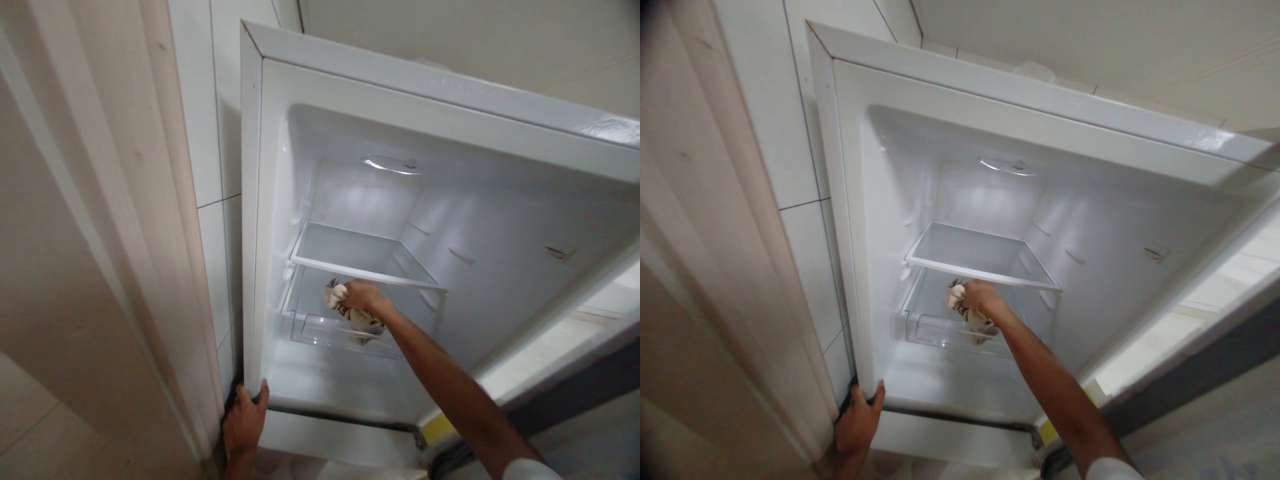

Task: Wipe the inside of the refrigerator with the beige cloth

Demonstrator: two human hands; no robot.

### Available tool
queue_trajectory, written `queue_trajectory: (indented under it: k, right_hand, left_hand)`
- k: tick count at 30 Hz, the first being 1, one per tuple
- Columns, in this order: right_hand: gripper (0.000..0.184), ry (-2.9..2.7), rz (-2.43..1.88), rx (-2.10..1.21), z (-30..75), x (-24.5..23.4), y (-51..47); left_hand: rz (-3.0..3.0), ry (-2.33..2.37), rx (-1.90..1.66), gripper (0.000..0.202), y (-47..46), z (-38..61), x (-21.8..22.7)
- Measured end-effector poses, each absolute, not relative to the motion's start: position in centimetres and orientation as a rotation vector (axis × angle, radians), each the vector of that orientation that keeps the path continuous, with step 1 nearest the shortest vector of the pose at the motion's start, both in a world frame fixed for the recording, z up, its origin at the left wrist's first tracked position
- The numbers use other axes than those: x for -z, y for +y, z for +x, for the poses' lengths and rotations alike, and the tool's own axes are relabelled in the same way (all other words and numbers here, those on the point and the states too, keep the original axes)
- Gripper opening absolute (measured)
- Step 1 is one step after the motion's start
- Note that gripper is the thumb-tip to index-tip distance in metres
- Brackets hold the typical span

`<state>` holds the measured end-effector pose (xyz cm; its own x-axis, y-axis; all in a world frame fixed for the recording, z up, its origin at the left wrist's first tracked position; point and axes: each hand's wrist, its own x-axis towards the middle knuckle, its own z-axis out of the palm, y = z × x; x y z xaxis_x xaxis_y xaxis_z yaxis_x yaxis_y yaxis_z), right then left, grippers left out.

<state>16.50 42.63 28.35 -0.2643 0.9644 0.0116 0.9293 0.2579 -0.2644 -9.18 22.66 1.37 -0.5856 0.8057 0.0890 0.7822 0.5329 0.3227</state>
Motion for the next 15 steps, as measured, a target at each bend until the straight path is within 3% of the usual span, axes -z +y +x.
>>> queue_trajectory:
  k: [7, 12, 15]
  right_hand:
    - [0.024, -2.596, -1.417, -0.51, 13.3, -27.9, 40.9]
    - [0.027, -2.291, -1.486, -0.65, 15.1, -26.3, 42.1]
    - [0.019, -1.976, -1.606, -0.669, 16.5, -25.8, 43.4]
  left_hand:
    - [1.397, 2.698, -0.509, 0.064, 22.7, -9.2, -1.5]
    - [1.402, 2.708, -0.519, 0.065, 22.5, -9.2, -1.9]
    - [1.401, 2.706, -0.504, 0.064, 22.4, -9.1, -2.2]
